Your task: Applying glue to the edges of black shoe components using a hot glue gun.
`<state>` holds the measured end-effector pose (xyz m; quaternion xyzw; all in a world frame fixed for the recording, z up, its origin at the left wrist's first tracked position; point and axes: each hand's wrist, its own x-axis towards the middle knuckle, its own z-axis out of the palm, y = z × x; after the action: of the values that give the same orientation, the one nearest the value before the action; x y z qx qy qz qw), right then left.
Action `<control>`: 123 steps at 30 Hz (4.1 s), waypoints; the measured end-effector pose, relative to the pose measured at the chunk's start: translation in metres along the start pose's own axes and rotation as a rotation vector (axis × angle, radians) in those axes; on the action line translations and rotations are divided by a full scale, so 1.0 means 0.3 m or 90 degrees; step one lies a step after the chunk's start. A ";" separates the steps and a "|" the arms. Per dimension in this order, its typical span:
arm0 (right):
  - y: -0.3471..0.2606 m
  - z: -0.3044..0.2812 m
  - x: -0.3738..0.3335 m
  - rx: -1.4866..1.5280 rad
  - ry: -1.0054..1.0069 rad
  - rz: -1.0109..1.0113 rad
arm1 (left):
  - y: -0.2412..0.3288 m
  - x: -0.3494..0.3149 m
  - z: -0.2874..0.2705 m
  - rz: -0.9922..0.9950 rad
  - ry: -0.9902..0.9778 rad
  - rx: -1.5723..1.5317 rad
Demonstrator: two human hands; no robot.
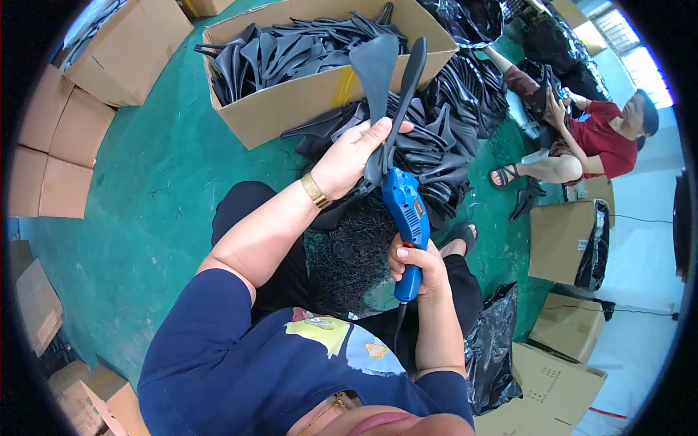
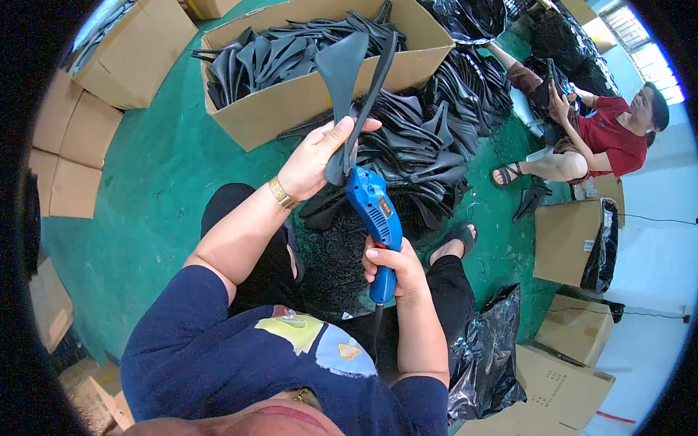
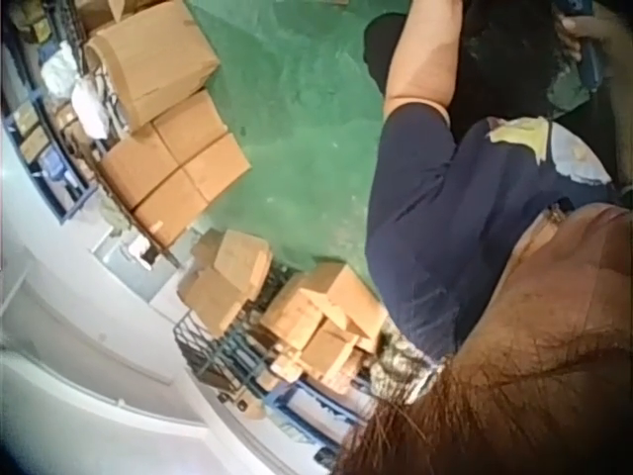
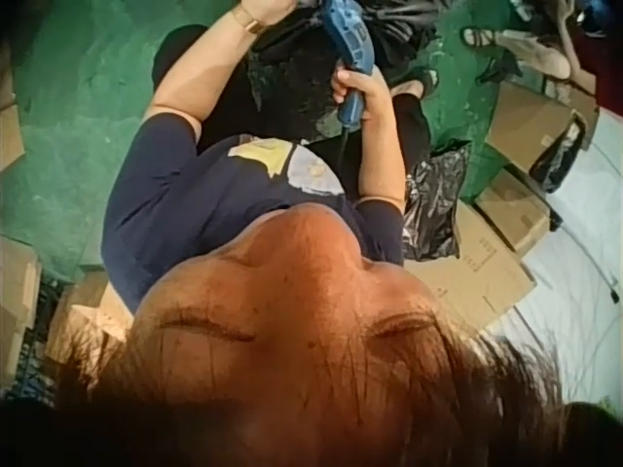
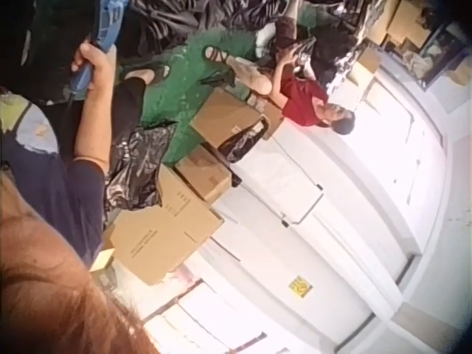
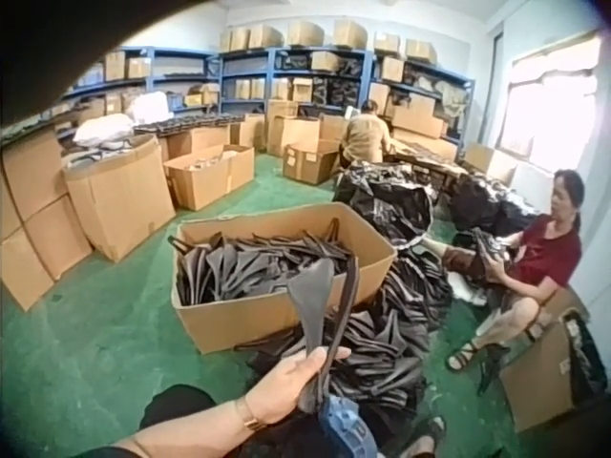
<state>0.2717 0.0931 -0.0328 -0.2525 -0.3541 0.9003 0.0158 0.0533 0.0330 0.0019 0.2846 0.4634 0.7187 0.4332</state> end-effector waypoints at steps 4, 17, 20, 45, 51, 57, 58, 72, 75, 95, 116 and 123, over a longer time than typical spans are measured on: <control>-0.001 -0.001 0.001 0.034 0.016 -0.019 | -0.007 -0.032 0.034 -0.048 -0.010 -0.027; -0.045 0.014 0.060 0.066 0.146 -0.205 | -0.121 -0.071 0.093 -0.015 0.035 0.022; -0.029 0.000 0.077 0.014 0.176 -0.184 | -0.145 -0.081 0.084 -0.085 -0.113 -0.054; 0.009 0.005 0.008 0.001 -0.031 0.019 | -0.031 -0.001 -0.097 -0.242 0.050 -0.410; -0.002 0.021 0.011 -0.015 0.016 -0.001 | -0.027 -0.037 -0.070 -0.287 0.030 -0.419; 0.000 -0.014 0.017 0.042 0.013 -0.025 | -0.028 -0.079 -0.032 -0.329 0.032 -0.365; -0.005 -0.014 0.014 0.040 0.016 -0.028 | -0.027 -0.083 -0.026 -0.341 0.025 -0.377; -0.038 -0.015 0.000 0.069 0.009 -0.046 | -0.039 -0.115 -0.036 -0.393 -0.053 -0.334; -0.049 -0.026 -0.013 0.077 0.012 -0.076 | -0.067 -0.108 -0.032 -0.395 -0.121 -0.300; -0.175 -0.054 -0.009 -0.143 0.304 -0.327 | -0.113 -0.140 0.068 0.270 -0.065 0.680; -0.101 -0.091 -0.008 -0.028 0.033 -0.210 | -0.142 0.001 0.026 -0.269 0.009 -0.435; -0.021 -0.030 0.021 -0.011 0.000 -0.111 | -0.099 -0.006 0.011 -0.247 0.054 -0.481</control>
<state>0.2695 0.1049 -0.0370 -0.2207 -0.3829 0.8923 0.0919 0.0674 0.0386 -0.0238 -0.0166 0.2299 0.7540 0.6150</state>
